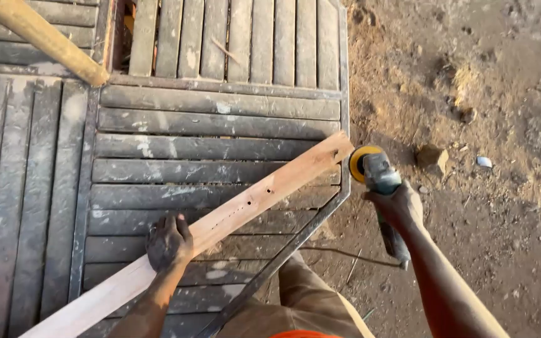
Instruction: Sanding a long wooden plank using an electric angle grinder with a sanding disc attachment on a metal slatted table.
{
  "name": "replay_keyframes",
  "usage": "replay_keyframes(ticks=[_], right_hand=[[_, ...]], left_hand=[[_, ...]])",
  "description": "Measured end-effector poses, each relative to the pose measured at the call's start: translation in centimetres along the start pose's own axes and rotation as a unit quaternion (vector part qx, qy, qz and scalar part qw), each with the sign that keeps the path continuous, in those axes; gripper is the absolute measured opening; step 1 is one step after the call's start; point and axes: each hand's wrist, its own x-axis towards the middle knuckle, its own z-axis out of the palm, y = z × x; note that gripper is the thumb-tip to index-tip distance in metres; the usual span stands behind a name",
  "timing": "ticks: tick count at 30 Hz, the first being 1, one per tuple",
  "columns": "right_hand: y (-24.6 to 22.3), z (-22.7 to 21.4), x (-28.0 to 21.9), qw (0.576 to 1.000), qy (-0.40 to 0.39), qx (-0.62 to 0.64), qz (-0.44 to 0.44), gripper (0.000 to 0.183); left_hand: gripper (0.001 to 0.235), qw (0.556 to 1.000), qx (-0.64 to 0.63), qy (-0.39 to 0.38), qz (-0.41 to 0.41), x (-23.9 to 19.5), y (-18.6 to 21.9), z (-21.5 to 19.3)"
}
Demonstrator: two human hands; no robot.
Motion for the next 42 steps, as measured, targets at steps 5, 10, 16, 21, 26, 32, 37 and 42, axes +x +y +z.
replay_keyframes(ticks=[5, 10, 16, 21, 26, 32, 37, 42], right_hand=[[-0.1, 2.4, 5.4, 0.992, -0.017, -0.125, -0.026, 0.074], [-6.0, 6.5, -1.4, 0.977, -0.081, -0.194, -0.029, 0.063], [-5.6, 15.4, -7.9, 0.905, -0.268, -0.284, -0.168, 0.067], [-7.6, 8.6, -2.8, 0.921, -0.207, -0.310, -0.116, 0.072], [-5.3, 3.0, 5.7, 0.977, -0.033, -0.210, 0.035, 0.068], [-7.4, 6.8, 1.6, 0.962, -0.088, -0.257, -0.033, 0.073], [-9.9, 13.1, -8.5, 0.856, -0.282, -0.378, -0.211, 0.049], [-9.3, 12.0, -5.8, 0.811, -0.284, -0.436, -0.269, 0.067]], left_hand=[[0.034, 0.994, 0.019, 0.096, 0.044, 0.1, 0.7, -0.2], [0.028, 0.983, 0.023, 0.162, 0.078, 0.5, -0.4, 1.6], [0.032, 0.988, -0.001, 0.139, 0.072, -0.2, 0.5, -0.3], [0.029, 0.997, 0.027, 0.052, 0.047, -0.1, 0.4, -0.4], [0.027, 0.995, 0.028, 0.061, 0.075, 0.0, -0.3, 0.3], [0.028, 0.998, 0.021, 0.031, 0.045, 0.3, -0.3, 0.6], [0.026, 0.995, 0.014, 0.077, 0.061, -0.2, 0.1, 0.1], [0.026, 0.998, 0.024, 0.036, 0.044, -0.1, -0.5, 0.6]])
